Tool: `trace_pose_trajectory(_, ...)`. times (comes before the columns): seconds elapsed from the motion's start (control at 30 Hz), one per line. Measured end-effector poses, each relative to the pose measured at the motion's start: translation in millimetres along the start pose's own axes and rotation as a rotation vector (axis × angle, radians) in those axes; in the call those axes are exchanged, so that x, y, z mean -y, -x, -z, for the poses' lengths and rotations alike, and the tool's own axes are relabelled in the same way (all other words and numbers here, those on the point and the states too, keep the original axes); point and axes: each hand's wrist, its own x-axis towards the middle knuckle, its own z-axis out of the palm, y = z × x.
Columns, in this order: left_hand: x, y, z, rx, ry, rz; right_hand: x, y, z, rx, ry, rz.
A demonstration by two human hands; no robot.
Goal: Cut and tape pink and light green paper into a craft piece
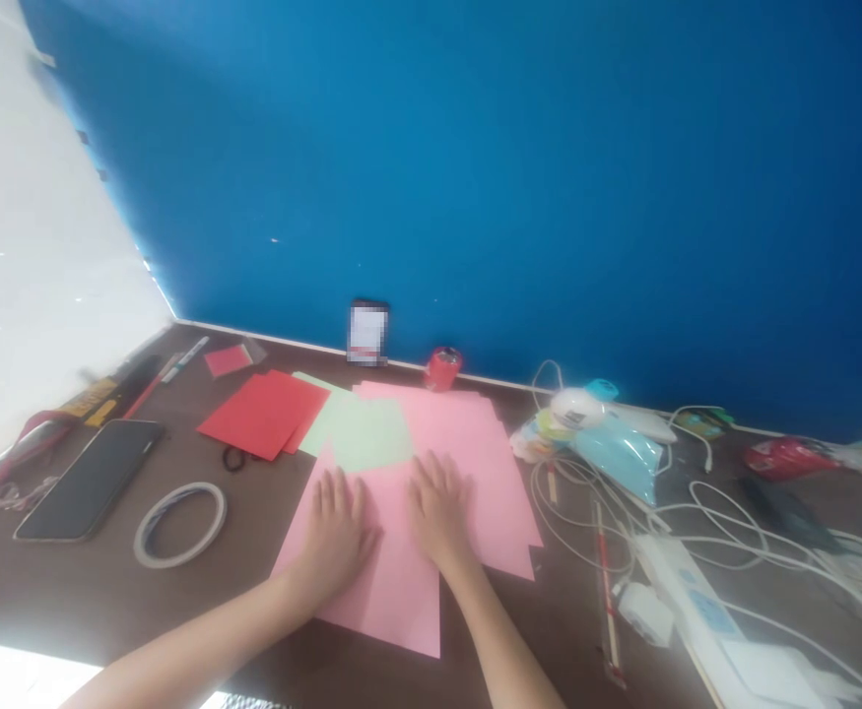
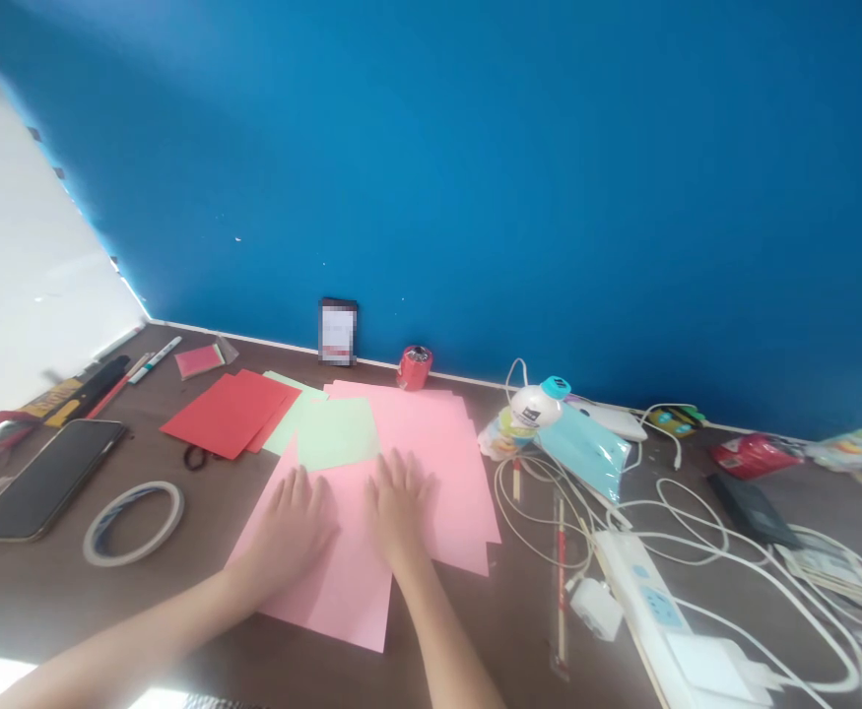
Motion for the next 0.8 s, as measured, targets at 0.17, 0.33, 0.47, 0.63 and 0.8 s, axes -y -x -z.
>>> trace_pose_trajectory(0.17,0,-1,1.4,0.01,-0.019,-0.022,-1,-1,-5,0.002,-0.048,-0.017)
trace_pose_trajectory(0.33,7,-7,5.2,0.029,0.004,-0.028,-1,-1,-6,-0.006,-0.038,-0.017)
trace_pose_trajectory(0.47,10,-15,13.8,0.065,0.067,0.036,7,1,0,-0.036,-0.033,0.068)
trace_pose_trajectory(0.63,12,-18,16.2,0.062,0.08,0.0,23,6,9,0.084,-0.081,0.277)
trace_pose_trajectory(0.8,13,-22,6.7,0.078,0.12,-0.055,30,7,9,0.112,-0.111,0.286)
